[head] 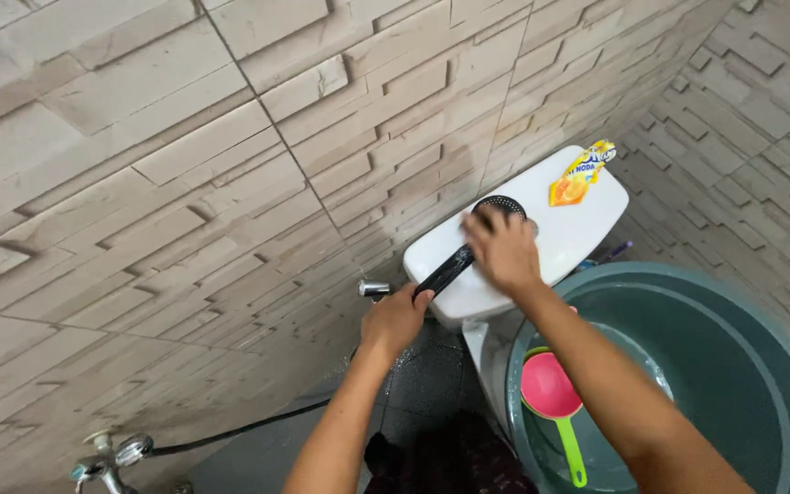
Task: Scrubbing and rinsing a large plastic bucket and cleaning the exterior of a toilet tank.
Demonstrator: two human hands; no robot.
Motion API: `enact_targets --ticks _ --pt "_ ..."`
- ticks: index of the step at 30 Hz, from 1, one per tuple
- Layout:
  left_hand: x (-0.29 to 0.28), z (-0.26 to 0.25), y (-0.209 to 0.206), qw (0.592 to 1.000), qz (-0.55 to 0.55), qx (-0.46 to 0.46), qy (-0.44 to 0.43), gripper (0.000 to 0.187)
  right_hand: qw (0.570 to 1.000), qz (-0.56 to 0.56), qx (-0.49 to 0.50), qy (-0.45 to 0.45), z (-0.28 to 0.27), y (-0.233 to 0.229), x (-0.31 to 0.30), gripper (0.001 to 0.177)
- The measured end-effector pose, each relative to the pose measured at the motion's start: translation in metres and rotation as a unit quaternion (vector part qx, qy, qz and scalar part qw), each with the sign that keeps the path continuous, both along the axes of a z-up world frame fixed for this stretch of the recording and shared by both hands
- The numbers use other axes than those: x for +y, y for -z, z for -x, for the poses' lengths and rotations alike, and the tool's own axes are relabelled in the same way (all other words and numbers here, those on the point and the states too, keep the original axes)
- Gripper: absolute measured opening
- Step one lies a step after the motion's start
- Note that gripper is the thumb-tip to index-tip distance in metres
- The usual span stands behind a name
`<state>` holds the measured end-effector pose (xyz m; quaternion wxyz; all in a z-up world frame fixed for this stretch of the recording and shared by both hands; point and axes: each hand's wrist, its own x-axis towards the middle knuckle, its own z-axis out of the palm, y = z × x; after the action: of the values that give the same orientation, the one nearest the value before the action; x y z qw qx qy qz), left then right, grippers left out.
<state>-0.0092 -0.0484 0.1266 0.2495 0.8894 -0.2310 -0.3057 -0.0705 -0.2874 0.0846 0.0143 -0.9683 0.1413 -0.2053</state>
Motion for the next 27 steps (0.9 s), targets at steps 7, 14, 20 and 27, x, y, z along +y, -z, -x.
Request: enact_targets --ticks 7,14,20,27 --pt "0.002 0.003 -0.01 1.0 -0.011 -0.007 -0.008 0.051 0.996 -0.044 0.011 0.077 -0.016 0.003 -0.025 0.041" --pt "0.009 0.007 0.005 0.999 -0.028 -0.033 0.02 0.051 0.998 -0.06 0.012 -0.014 -0.004 0.003 -0.019 0.04" --pt "0.005 0.001 0.001 0.999 -0.021 -0.044 0.014 0.051 0.996 -0.069 0.014 0.053 -0.012 0.02 -0.017 0.038" --pt "0.005 0.001 -0.003 0.998 -0.058 -0.031 0.015 0.052 0.997 -0.044 -0.003 0.069 -0.016 -0.003 -0.035 0.039"
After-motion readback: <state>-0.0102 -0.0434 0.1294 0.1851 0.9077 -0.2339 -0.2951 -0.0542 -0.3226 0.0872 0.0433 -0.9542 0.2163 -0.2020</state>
